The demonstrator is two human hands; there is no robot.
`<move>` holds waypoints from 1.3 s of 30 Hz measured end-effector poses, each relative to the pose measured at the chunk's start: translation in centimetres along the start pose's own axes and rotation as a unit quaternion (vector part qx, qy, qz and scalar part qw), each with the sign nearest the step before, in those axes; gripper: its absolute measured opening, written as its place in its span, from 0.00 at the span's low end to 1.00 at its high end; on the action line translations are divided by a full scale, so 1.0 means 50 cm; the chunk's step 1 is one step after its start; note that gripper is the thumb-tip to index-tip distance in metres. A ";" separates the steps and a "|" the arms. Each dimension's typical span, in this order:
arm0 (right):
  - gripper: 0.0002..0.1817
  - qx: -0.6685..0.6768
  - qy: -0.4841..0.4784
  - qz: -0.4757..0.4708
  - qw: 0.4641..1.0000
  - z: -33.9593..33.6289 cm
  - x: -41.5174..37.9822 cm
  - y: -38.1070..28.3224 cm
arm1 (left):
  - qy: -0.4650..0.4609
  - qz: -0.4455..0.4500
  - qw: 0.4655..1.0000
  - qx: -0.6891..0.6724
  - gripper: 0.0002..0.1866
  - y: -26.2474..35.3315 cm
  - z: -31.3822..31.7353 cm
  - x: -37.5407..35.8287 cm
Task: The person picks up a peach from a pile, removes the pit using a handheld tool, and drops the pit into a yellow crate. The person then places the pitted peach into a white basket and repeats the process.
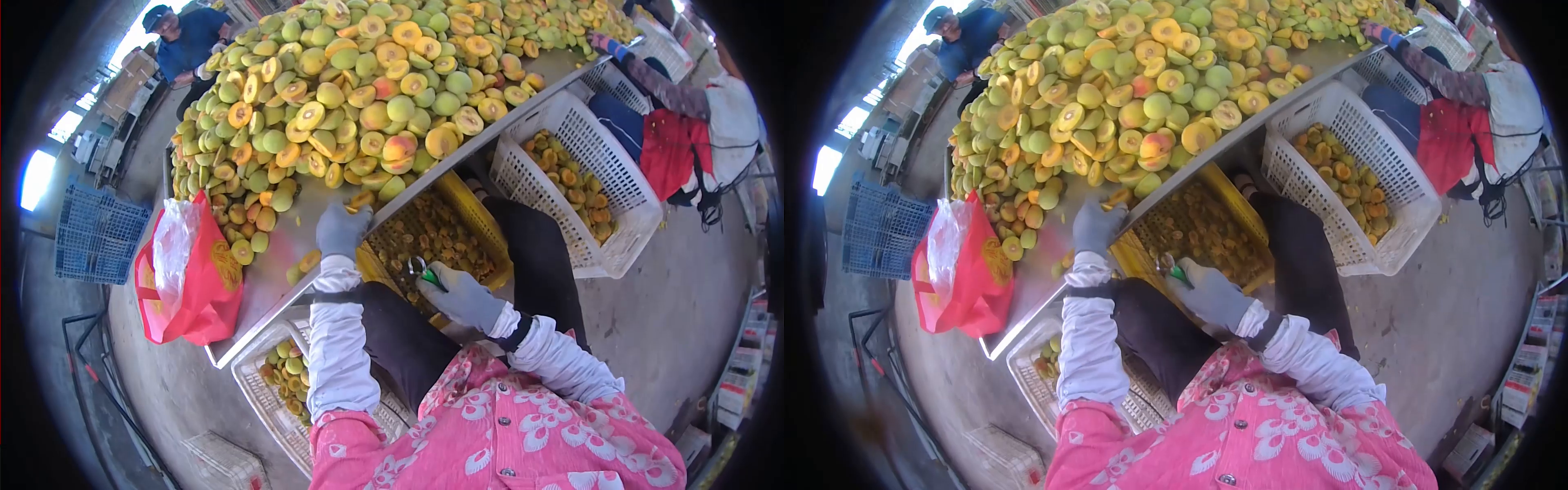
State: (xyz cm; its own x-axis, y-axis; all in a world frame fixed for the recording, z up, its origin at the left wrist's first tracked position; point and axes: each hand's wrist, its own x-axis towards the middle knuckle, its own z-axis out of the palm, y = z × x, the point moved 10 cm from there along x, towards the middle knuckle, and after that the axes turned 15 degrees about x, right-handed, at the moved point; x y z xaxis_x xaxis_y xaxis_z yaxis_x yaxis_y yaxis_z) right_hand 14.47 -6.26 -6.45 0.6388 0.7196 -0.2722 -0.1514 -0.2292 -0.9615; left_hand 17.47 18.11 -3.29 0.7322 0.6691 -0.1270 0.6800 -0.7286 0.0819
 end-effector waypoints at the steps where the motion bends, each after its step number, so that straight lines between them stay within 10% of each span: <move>1: 0.13 0.021 0.014 -0.048 0.999 -0.007 0.009 -0.023 | -0.005 0.002 1.000 0.001 0.25 0.000 0.012 -0.003; 3: 0.14 0.061 0.006 -0.006 0.998 -0.010 0.017 -0.042 | -0.004 0.046 0.836 -0.546 0.23 -0.003 0.027 -0.032; 8: 0.16 0.147 -0.075 0.080 0.983 0.037 0.008 -0.138 | -0.065 0.091 0.710 -0.695 0.19 0.051 -0.004 -0.168; 12: 0.18 0.007 0.023 -0.136 0.990 0.033 0.007 -0.167 | 0.002 0.152 0.668 -0.728 0.12 0.093 -0.087 -0.249; 14: 0.18 -0.017 0.050 -0.164 0.985 0.035 -0.007 -0.165 | -0.059 0.105 0.527 -0.841 0.16 0.097 -0.075 -0.267; 26: 0.18 -0.030 0.083 -0.231 0.969 0.050 -0.086 -0.205 | 0.036 0.140 0.653 -0.744 0.27 0.112 -0.160 -0.350; 30: 0.17 -0.038 0.071 -0.223 0.971 0.053 -0.099 -0.223 | 0.032 0.131 0.642 -0.754 0.27 0.112 -0.159 -0.358; 32: 0.16 -0.041 0.067 -0.234 0.969 0.054 -0.103 -0.223 | 0.012 0.158 0.545 -0.823 0.27 0.115 -0.143 -0.353; 37: 0.18 -0.036 0.064 -0.270 0.960 0.047 -0.114 -0.255 | 0.011 0.144 0.586 -0.797 0.25 0.111 -0.140 -0.353; 39: 0.21 0.106 -0.062 0.078 0.989 0.074 -0.107 -0.174 | 0.002 0.136 0.613 -0.778 0.24 0.110 -0.138 -0.356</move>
State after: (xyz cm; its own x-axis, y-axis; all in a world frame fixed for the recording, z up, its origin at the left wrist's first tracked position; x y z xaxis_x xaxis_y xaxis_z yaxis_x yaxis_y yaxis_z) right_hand 9.59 -5.68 3.23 0.4997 0.7640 -0.4081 -0.4047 -0.2107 -0.8899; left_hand 8.45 3.18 6.23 0.8245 0.5563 0.1033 -0.2576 0.2066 0.9439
